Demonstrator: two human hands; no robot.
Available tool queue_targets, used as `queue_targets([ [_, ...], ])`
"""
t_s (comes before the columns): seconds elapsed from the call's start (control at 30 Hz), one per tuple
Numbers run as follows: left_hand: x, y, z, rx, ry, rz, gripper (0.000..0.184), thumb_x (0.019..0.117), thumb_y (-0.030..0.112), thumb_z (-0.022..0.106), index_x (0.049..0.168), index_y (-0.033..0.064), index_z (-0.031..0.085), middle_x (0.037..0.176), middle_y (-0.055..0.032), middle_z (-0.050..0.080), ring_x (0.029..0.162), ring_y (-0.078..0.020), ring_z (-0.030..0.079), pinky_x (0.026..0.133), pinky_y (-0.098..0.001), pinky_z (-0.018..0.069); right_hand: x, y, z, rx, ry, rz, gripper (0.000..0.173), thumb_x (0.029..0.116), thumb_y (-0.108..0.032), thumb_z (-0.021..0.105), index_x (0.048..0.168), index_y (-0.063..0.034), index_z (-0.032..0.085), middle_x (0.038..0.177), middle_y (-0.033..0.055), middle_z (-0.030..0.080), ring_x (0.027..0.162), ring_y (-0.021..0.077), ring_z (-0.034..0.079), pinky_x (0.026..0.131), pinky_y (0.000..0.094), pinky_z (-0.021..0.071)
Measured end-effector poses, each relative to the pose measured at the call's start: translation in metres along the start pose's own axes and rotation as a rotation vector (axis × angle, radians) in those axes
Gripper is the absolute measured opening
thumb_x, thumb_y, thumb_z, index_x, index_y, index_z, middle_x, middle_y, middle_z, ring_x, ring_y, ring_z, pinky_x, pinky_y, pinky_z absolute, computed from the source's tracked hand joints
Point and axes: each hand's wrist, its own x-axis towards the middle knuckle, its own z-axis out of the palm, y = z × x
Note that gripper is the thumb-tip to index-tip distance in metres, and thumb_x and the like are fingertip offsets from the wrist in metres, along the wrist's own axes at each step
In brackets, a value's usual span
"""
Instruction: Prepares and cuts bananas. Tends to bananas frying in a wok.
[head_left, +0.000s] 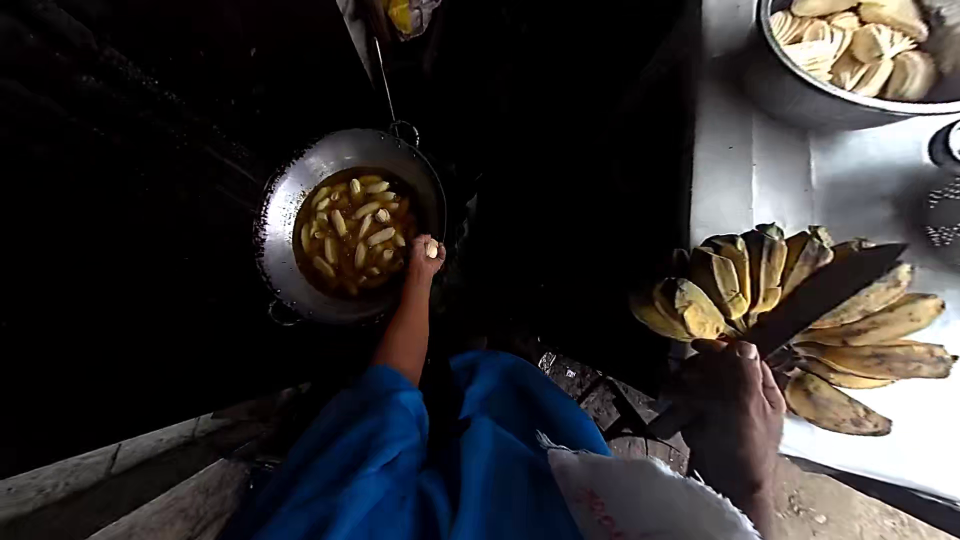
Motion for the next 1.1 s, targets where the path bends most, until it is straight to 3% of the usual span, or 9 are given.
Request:
queue_targets([
  [0.17,0.017,0.074,-0.017,-0.248,0.104,0.278,0.041,0.1051,0.029,0.049,0.142,0.0120,0.042,0.128,-0.0157,0.053,0.100,-0.0255,0.062,0.078,-0.0379,0.0579,0.005,-0.002,-0.046,0.301,0.114,0.127,0.044,0.1114,-0.038,0.015,0.117,-0.0179,0.053,0.066,-0.0052,0.057,0.048,0.0074,0.054,0.045,0.0250,0.0503],
  [0.3,-0.034,0.061,0.056,-0.025,-0.039,0.362,0.030,0.1038,0.021,0.049,0.131,0.0091,0.045,0.107,-0.0138,0.059,0.078,-0.0201,0.064,0.067,-0.0343,0.0583,-0.001,-0.018,-0.073,0.491,0.304,0.133,0.036,0.1107,-0.031,0.019,0.103,-0.0177,0.052,0.078,0.0010,0.069,0.051,0.0086,0.058,0.044,0.0230,0.0484],
  [0.43,-0.132,-0.033,0.161,0.336,-0.535,0.362,0.019,0.1083,0.021,0.046,0.122,0.0090,0.053,0.085,-0.0056,0.067,0.064,-0.0139,0.066,0.057,-0.0287,0.0585,-0.015,-0.028,-0.090,0.398,0.342,0.048,0.028,0.1103,-0.027,0.028,0.123,-0.0191,0.051,0.087,0.0048,0.070,0.046,0.0086,0.052,0.041,0.0227,0.0445],
  [0.63,-0.296,-0.213,0.236,1.126,-1.479,0.264,0.037,0.1071,0.014,0.050,0.142,0.0032,0.053,0.125,-0.0181,0.064,0.078,-0.0223,0.069,0.063,-0.0366,0.0609,-0.023,-0.020,-0.104,0.196,0.214,-0.181,0.044,0.1085,-0.024,0.041,0.152,-0.0247,0.036,0.113,0.0079,0.069,0.072,0.0198,0.070,0.060,0.0329,0.0615],
  [0.7,-0.316,-0.259,0.258,1.415,-1.534,0.226,0.060,0.1069,0.013,0.051,0.162,0.0139,0.028,0.147,-0.0236,0.048,0.090,-0.0299,0.071,0.069,-0.0435,0.0632,-0.020,-0.013,-0.108,0.170,0.227,-0.147,0.052,0.1062,-0.020,0.048,0.156,-0.0275,0.036,0.107,0.0086,0.070,0.067,0.0180,0.067,0.057,0.0311,0.0586],
  [0.8,-0.309,-0.309,0.278,1.726,-1.335,0.360,0.080,0.1023,0.017,0.057,0.165,0.0203,0.008,0.125,-0.0258,0.062,0.075,-0.0314,0.072,0.063,-0.0465,0.0633,-0.013,0.001,-0.115,-0.034,0.291,-0.042,0.052,0.1072,-0.020,0.050,0.158,-0.0277,0.038,0.086,0.0065,0.064,0.052,0.0142,0.053,0.048,0.0301,0.0494],
  [0.93,-0.286,-0.317,0.285,1.724,-1.395,0.397,0.085,0.0905,0.016,0.076,0.160,0.0083,0.028,0.131,-0.0276,0.059,0.092,-0.0364,0.070,0.073,-0.0529,0.0615,-0.005,0.017,-0.131,-0.506,0.360,0.012,0.046,0.1103,-0.032,0.044,0.156,-0.0296,0.043,0.091,0.0149,0.068,0.072,0.0292,0.064,0.069,0.0548,0.0531],
  [1.0,-0.282,-0.309,0.278,1.640,-1.506,0.375,0.062,0.0916,0.016,0.077,0.145,0.0038,0.050,0.125,-0.0233,0.064,0.091,-0.0319,0.070,0.071,-0.0485,0.0612,-0.004,0.016,-0.134,-0.704,0.365,-0.032,0.045,0.1104,-0.032,0.043,0.155,-0.0244,0.045,0.101,0.0209,0.071,0.089,0.0406,0.070,0.080,0.0664,0.0524],
  [1.1,-0.281,-0.303,0.266,1.551,-1.572,0.403,0.048,0.0933,0.008,0.072,0.139,0.0049,0.058,0.117,-0.0200,0.067,0.081,-0.0271,0.069,0.064,-0.0440,0.0607,0.003,0.004,-0.128,-0.931,0.379,-0.058,0.045,0.1100,-0.037,0.043,0.152,-0.0230,0.048,0.106,0.0207,0.069,0.091,0.0424,0.070,0.076,0.0651,0.0546],
])
